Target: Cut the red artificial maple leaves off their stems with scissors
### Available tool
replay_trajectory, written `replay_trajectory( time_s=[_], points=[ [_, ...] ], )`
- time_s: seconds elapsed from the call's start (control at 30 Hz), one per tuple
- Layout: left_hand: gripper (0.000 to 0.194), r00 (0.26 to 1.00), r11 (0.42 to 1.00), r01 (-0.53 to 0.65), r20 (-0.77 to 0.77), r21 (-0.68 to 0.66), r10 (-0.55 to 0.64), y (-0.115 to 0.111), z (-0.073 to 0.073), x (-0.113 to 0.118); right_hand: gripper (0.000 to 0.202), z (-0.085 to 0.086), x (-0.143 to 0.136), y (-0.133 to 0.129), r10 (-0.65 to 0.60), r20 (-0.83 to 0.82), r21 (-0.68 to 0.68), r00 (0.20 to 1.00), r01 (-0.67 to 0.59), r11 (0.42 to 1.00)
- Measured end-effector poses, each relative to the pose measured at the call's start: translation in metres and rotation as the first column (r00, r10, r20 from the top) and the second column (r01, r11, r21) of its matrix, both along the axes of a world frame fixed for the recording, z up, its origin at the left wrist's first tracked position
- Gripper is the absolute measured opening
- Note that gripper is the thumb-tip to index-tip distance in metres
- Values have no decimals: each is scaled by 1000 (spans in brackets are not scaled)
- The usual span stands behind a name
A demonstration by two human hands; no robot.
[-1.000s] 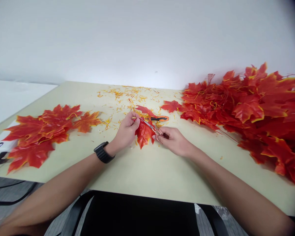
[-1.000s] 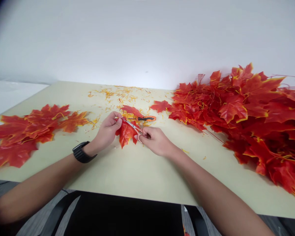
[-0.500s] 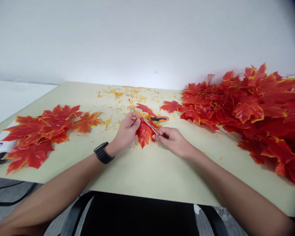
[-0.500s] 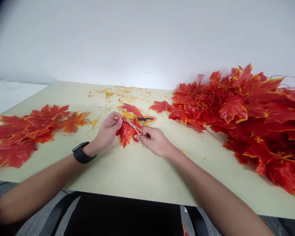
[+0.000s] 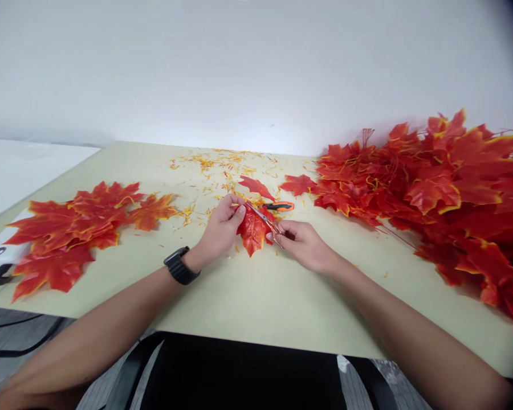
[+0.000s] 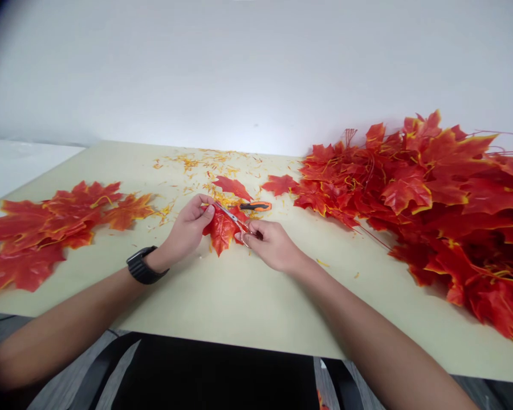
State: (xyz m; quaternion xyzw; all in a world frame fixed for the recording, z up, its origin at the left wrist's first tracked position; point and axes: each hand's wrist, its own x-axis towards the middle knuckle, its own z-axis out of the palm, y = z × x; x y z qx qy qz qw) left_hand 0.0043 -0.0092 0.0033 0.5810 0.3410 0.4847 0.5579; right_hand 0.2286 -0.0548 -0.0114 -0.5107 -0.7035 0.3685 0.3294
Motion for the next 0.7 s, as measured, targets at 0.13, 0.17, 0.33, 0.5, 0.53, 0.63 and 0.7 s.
replay_trajectory(
  time_s=[0.13, 0.17, 0.33, 0.5, 0.53, 0.63, 0.7],
  points=[
    [28, 999, 1000, 25, -43, 10, -24, -1, 2, 1, 37, 1, 1, 0, -8, -5, -2, 1000, 8, 1000],
    [29, 998, 1000, 25, -51, 11, -24, -2, 2, 2, 36, 2, 1, 0, -9, -4, -3, 1000, 9, 1000],
    [26, 995, 999, -18, -96, 28, 21, -2, 4, 2, 37, 3, 2, 1, -16, 13, 5, 1000, 16, 1000],
    [22, 987, 996, -58, -145, 67, 68, -2, 3, 2, 39, 3, 3, 0, -11, 24, 22, 1000, 11, 1000],
    [22, 985, 995, -65, -154, 73, 76, -2, 3, 2, 39, 3, 3, 0, -12, 25, 24, 1000, 12, 1000],
    [19, 980, 993, -74, -176, 91, 89, -3, 3, 2, 40, 1, 3, 0, -12, 30, 33, 999, 11, 999],
    [17, 978, 992, -75, -188, 101, 93, -3, 4, 2, 40, 0, 3, 0, -11, 30, 39, 999, 10, 999]
  ],
)
